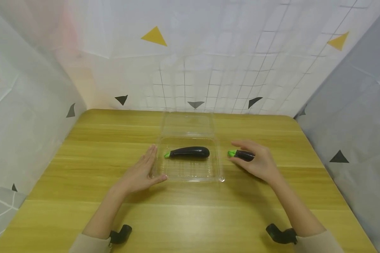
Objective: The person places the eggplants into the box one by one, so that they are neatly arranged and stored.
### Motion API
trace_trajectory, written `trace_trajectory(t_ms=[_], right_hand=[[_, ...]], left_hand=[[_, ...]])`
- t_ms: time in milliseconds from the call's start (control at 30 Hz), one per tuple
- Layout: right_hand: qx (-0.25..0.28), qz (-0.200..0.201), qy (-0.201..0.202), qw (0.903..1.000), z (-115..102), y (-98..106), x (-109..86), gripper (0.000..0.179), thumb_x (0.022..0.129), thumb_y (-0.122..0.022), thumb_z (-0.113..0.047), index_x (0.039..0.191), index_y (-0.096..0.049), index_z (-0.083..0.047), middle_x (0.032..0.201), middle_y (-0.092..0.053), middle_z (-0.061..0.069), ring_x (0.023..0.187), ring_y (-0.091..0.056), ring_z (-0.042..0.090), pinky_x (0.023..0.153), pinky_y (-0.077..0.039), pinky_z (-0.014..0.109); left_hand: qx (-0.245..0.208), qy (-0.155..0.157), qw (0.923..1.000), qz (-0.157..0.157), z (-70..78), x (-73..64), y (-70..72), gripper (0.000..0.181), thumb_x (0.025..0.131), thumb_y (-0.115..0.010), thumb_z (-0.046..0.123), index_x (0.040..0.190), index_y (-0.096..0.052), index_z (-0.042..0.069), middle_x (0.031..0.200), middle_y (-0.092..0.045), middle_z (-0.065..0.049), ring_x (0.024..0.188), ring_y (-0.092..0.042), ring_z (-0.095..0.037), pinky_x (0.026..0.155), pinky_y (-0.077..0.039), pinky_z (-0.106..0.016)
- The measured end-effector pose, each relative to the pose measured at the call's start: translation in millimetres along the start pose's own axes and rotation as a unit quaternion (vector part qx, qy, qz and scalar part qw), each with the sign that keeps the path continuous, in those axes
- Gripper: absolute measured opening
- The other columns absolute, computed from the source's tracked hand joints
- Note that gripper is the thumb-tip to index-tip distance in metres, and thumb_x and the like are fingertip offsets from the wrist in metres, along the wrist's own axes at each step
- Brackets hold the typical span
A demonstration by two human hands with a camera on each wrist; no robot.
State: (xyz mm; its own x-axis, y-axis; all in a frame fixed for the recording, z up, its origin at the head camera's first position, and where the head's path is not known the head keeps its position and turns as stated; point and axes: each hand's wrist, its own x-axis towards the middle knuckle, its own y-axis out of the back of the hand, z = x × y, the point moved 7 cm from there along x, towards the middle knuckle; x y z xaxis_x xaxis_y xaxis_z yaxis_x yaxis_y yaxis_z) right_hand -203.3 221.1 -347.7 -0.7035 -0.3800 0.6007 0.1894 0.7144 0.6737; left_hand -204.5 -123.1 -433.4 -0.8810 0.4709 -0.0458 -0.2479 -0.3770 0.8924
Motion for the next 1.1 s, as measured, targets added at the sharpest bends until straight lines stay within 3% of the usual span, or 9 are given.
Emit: trace_trajectory(t_ms=[167,367,533,733,1100], right_hand=[[-0.026,0.012,0.0,0.9996,6.6,9.4,-10.7,0.058,0.059,-0.089,-0.001,0.113,-0.071,-0.009,0.107,-0.071,0.005,0.085,-0.069,0.021,0.079,-0.052,0.018],[-0.029,0.01,-0.01,0.9995,12.0,16.9,-21.2,0.057,0.059,-0.089,-0.001,0.113,-0.071,-0.009,0.105,-0.071,0.006,0.092,-0.067,0.016,0.081,-0.049,0.011],[-0.034,0.007,-0.015,0.9993,16.8,20.4,-27.9,0.057,0.06,-0.09,-0.007,0.113,-0.071,-0.01,0.106,-0.071,0.003,0.091,-0.067,0.012,0.08,-0.052,0.016],[-0.034,0.019,-0.008,0.9992,22.7,23.8,-35.2,0.056,0.056,-0.091,-0.003,0.109,-0.072,-0.007,0.102,-0.071,0.002,0.091,-0.066,0.013,0.082,-0.048,0.01],[-0.033,0.023,-0.017,0.999,32.3,27.2,-48.9,0.055,0.056,-0.09,0.0,0.107,-0.072,-0.005,0.098,-0.071,0.006,0.09,-0.066,0.013,0.078,-0.052,0.015]], left_hand=[[0.001,-0.001,1.0,0.0,0.7,-0.9,0.7,0.108,0.086,-0.052,0.068,0.154,0.004,0.005,0.16,0.007,-0.012,0.146,0.001,-0.026,0.116,-0.013,-0.047],[-0.002,-0.003,1.0,0.001,1.2,-2.4,-0.1,0.108,0.086,-0.054,0.067,0.154,0.003,0.004,0.16,0.006,-0.013,0.146,0.0,-0.027,0.116,-0.013,-0.047],[-0.002,0.001,1.0,0.001,0.8,-2.7,-1.2,0.108,0.086,-0.053,0.068,0.154,0.004,0.004,0.16,0.006,-0.013,0.146,0.0,-0.026,0.116,-0.013,-0.047],[-0.008,0.006,0.9999,0.004,0.0,-1.7,-0.5,0.107,0.087,-0.056,0.063,0.154,0.005,0.006,0.16,0.005,-0.013,0.146,-0.002,-0.029,0.116,-0.014,-0.049],[-0.008,0.009,0.9999,0.002,-0.3,-1.4,0.2,0.108,0.086,-0.055,0.066,0.154,0.005,0.007,0.16,0.006,-0.013,0.146,-0.003,-0.029,0.115,-0.015,-0.049]])
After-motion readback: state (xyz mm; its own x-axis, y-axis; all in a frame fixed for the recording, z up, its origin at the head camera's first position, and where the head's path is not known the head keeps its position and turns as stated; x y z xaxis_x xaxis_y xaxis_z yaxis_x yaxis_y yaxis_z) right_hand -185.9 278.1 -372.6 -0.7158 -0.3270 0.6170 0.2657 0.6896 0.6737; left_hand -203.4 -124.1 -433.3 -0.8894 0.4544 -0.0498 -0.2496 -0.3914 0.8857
